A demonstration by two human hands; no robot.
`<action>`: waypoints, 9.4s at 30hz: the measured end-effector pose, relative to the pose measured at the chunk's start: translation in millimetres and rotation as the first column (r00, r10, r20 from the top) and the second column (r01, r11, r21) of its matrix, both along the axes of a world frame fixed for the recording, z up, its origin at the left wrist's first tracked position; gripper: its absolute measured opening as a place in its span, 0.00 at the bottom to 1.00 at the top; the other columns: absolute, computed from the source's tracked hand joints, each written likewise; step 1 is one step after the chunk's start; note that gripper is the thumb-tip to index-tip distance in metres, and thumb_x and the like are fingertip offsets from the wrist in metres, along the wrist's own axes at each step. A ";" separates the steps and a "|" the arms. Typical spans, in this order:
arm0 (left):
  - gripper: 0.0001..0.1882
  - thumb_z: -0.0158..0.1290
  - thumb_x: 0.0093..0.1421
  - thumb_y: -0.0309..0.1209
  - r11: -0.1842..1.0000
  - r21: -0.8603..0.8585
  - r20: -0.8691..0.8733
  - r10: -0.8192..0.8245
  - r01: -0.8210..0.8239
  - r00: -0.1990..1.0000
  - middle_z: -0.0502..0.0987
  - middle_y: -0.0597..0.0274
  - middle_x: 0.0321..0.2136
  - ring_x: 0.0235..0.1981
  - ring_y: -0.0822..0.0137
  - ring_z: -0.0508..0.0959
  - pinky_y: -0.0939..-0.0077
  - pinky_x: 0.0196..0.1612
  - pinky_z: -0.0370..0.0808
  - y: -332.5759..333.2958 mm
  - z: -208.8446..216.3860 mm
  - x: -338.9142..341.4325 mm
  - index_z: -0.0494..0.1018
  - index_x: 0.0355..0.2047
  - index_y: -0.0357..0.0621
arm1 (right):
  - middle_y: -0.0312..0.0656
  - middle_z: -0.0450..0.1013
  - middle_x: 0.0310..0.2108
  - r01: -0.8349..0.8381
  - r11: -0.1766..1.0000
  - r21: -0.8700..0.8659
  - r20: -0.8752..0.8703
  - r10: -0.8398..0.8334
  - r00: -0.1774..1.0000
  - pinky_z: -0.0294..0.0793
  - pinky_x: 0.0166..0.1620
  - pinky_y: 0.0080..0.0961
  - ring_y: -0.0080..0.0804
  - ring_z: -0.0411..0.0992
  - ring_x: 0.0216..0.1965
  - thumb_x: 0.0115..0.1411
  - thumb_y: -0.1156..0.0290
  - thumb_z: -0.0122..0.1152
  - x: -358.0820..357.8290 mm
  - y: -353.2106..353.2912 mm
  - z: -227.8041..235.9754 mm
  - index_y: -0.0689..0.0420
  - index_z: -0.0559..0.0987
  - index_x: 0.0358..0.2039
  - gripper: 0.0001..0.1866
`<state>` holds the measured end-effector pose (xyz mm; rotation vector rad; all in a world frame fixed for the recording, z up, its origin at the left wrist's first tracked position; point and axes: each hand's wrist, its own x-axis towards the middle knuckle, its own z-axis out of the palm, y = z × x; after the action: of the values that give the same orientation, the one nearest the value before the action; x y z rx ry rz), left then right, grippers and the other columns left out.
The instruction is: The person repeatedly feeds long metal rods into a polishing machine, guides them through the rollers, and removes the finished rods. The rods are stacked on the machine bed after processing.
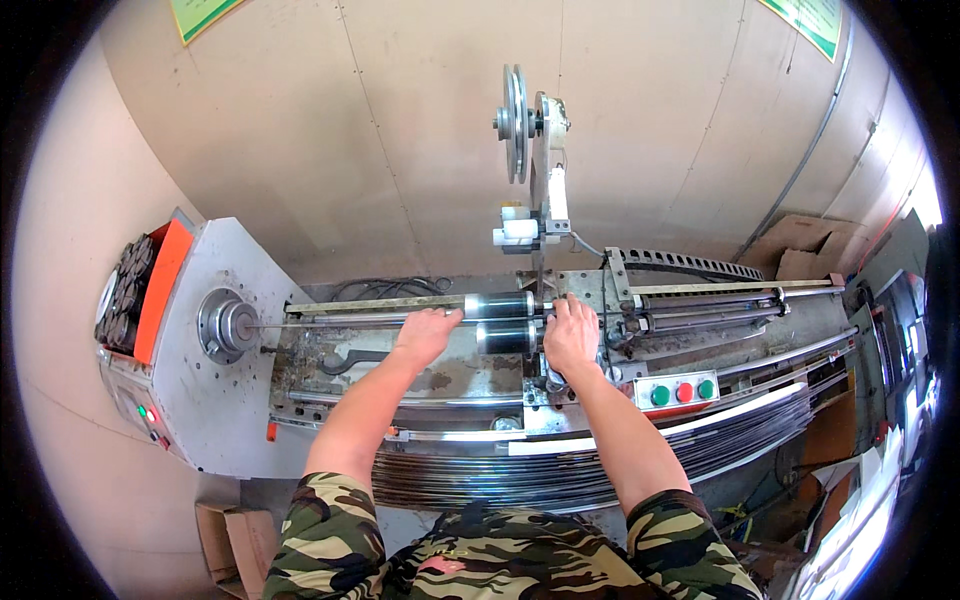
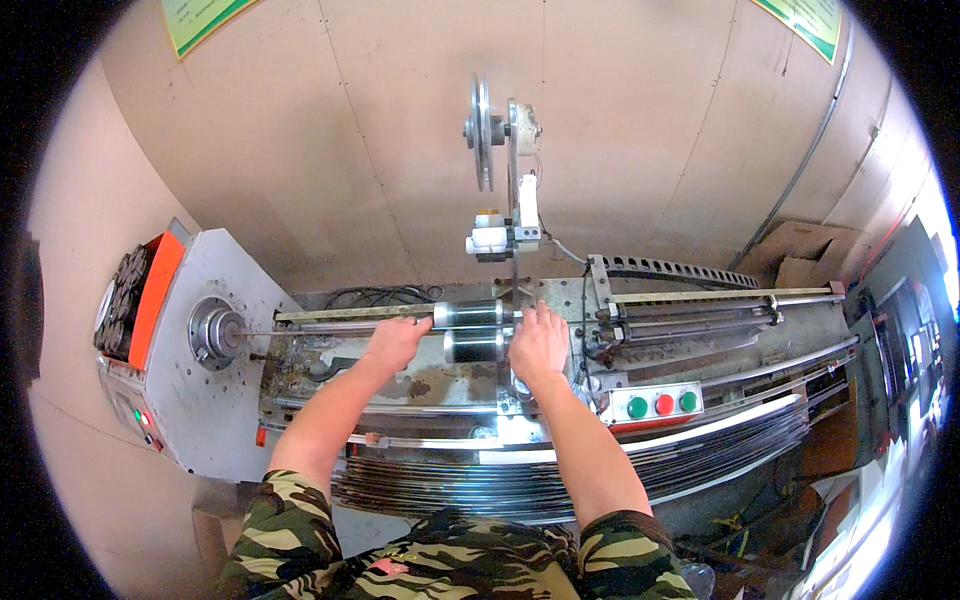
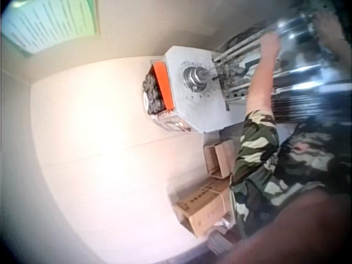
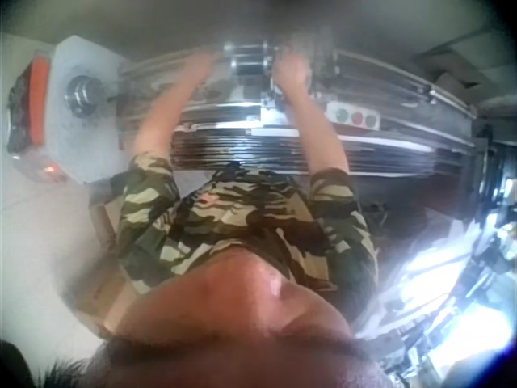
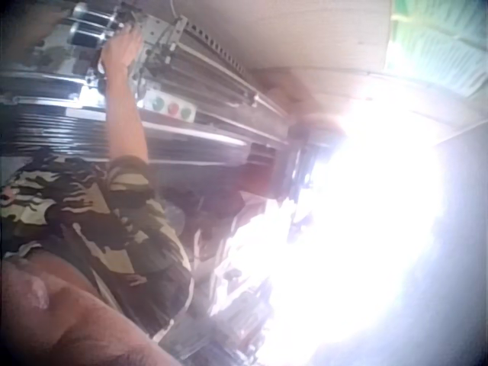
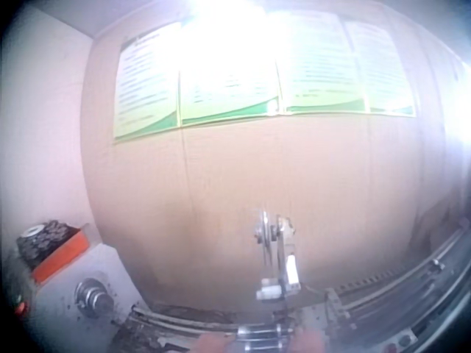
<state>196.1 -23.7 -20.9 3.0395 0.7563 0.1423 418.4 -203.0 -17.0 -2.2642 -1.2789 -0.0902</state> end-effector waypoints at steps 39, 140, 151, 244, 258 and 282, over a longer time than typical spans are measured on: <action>0.11 0.47 0.58 0.25 0.999 -0.048 0.044 -0.012 0.014 0.999 0.79 0.52 0.33 0.40 0.51 0.80 0.56 0.40 0.76 -29.0 -4.2 37.1 0.72 0.42 0.47 | 0.51 0.71 0.57 0.017 1.000 -0.011 0.046 -0.017 0.999 0.61 0.64 0.43 0.48 0.68 0.58 0.58 0.67 0.60 38.3 -22.4 -5.6 0.57 0.78 0.47 0.16; 0.10 0.48 0.60 0.29 0.997 0.016 0.049 0.068 -0.069 0.996 0.79 0.55 0.34 0.41 0.53 0.80 0.57 0.41 0.77 -90.5 -45.1 123.6 0.71 0.43 0.50 | 0.52 0.75 0.48 -0.129 0.984 0.120 0.001 0.130 0.992 0.67 0.54 0.46 0.54 0.71 0.48 0.59 0.75 0.57 120.1 -80.4 -30.7 0.60 0.73 0.52 0.19; 0.13 0.49 0.61 0.30 0.994 0.028 -0.136 0.104 -0.101 0.985 0.79 0.58 0.35 0.43 0.53 0.79 0.56 0.42 0.76 -93.8 -46.1 117.2 0.71 0.46 0.52 | 0.52 0.74 0.50 -0.121 0.983 0.140 -0.060 0.130 0.990 0.67 0.55 0.46 0.54 0.71 0.51 0.58 0.76 0.58 106.1 -85.8 -50.1 0.61 0.72 0.54 0.21; 0.16 0.52 0.55 0.24 0.990 0.141 0.122 0.002 -0.020 0.993 0.75 0.60 0.31 0.38 0.57 0.77 0.60 0.40 0.76 -86.7 -58.4 119.8 0.71 0.45 0.50 | 0.55 0.75 0.46 -0.037 0.984 0.173 -0.133 0.060 0.989 0.69 0.55 0.45 0.54 0.72 0.49 0.61 0.73 0.58 121.5 -79.2 -26.6 0.59 0.72 0.54 0.19; 0.17 0.52 0.56 0.26 0.993 0.114 0.092 0.011 -0.021 0.996 0.77 0.58 0.32 0.38 0.56 0.79 0.59 0.41 0.76 -90.9 -61.8 132.6 0.72 0.48 0.50 | 0.56 0.76 0.44 -0.051 0.980 0.192 -0.083 0.068 0.994 0.70 0.53 0.46 0.56 0.72 0.48 0.61 0.74 0.58 136.0 -83.0 -35.6 0.60 0.72 0.54 0.19; 0.17 0.49 0.59 0.27 0.994 0.000 0.069 -0.107 0.108 0.992 0.79 0.56 0.33 0.38 0.53 0.81 0.58 0.36 0.78 -67.0 -59.3 121.3 0.70 0.50 0.50 | 0.49 0.77 0.43 0.021 0.985 0.172 0.222 -0.059 0.973 0.71 0.52 0.44 0.50 0.74 0.47 0.59 0.73 0.61 163.2 -96.6 -39.6 0.58 0.75 0.47 0.15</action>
<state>317.3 -90.7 -80.2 3.0448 0.5862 0.2428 581.6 -299.5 -56.6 -2.1809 -1.2856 -0.4666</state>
